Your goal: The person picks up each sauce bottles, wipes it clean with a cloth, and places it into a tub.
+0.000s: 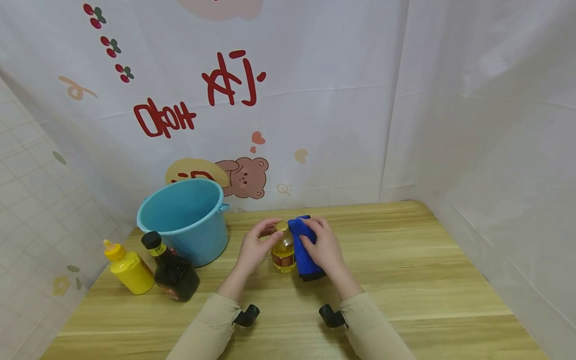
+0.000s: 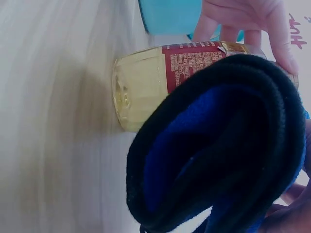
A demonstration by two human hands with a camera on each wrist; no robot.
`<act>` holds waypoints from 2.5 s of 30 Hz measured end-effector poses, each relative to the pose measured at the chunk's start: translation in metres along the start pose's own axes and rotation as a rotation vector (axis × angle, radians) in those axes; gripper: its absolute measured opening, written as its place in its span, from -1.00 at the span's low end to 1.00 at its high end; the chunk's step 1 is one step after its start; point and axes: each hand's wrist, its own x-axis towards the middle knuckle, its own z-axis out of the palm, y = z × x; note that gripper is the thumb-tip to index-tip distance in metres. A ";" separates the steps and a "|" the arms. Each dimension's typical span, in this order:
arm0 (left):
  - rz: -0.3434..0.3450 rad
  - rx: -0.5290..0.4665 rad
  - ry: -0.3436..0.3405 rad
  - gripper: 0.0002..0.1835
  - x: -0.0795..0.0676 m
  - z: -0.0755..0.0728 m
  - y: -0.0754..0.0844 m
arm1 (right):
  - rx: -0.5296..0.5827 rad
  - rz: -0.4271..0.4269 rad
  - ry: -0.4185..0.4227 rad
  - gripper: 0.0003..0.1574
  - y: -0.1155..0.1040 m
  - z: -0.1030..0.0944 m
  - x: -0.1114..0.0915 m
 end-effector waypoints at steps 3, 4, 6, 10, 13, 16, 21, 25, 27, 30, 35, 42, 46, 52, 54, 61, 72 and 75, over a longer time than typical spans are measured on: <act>-0.003 -0.003 0.000 -0.66 0.000 0.000 0.000 | 0.026 0.041 -0.015 -0.52 0.002 0.001 -0.001; -0.005 -0.004 -0.001 -0.66 0.000 0.000 0.000 | 0.033 0.058 -0.020 -0.51 0.003 0.001 -0.001; -0.011 -0.006 -0.002 -0.66 0.000 0.001 0.000 | 0.049 0.090 -0.028 -0.52 0.003 0.001 -0.002; -0.012 -0.013 0.001 -0.66 0.000 0.001 0.000 | 0.054 0.158 -0.055 -0.51 0.006 0.004 -0.005; -0.010 -0.008 0.003 -0.66 0.000 0.001 0.000 | 0.041 0.200 -0.085 -0.50 0.010 0.008 -0.007; -0.014 -0.002 0.002 -0.65 0.000 0.000 0.000 | 0.030 0.218 -0.104 -0.49 0.014 0.010 -0.008; -0.017 0.000 0.006 -0.65 0.001 0.000 0.000 | -0.017 0.193 -0.157 -0.49 0.016 0.008 -0.006; -0.015 0.004 0.007 -0.65 0.000 0.000 0.001 | -0.093 0.188 -0.234 -0.48 0.015 0.007 -0.006; -0.016 0.005 0.005 -0.63 0.000 0.000 0.001 | -0.142 0.183 -0.269 -0.49 0.016 0.009 -0.007; -0.019 0.004 0.001 -0.62 -0.001 0.000 0.001 | -0.219 0.155 -0.303 -0.51 0.016 0.010 -0.008; -0.016 0.006 0.001 -0.63 0.000 0.000 0.002 | -0.248 0.144 -0.316 -0.50 0.017 0.010 -0.008; -0.011 0.004 -0.006 -0.63 0.000 0.000 0.003 | -0.162 0.177 -0.258 -0.49 0.022 0.000 -0.011; -0.016 0.009 -0.011 -0.61 0.000 0.000 0.002 | -0.114 0.195 -0.177 -0.45 0.023 -0.014 -0.012; -0.017 0.032 -0.009 -0.59 0.000 0.001 0.000 | -0.058 0.190 -0.062 -0.45 0.024 -0.032 -0.013; -0.010 0.048 -0.007 -0.61 0.000 0.001 0.000 | -0.033 0.198 -0.040 -0.44 0.024 -0.036 -0.015; -0.003 0.082 0.036 -0.59 -0.002 0.002 0.004 | 0.013 0.213 -0.016 -0.42 0.027 -0.040 -0.019; -0.006 0.131 0.207 -0.64 -0.003 0.015 0.020 | 0.025 0.229 -0.008 -0.41 0.029 -0.042 -0.020; -0.018 0.152 0.217 -0.67 -0.002 0.017 0.021 | 0.023 0.231 -0.008 -0.41 0.030 -0.042 -0.020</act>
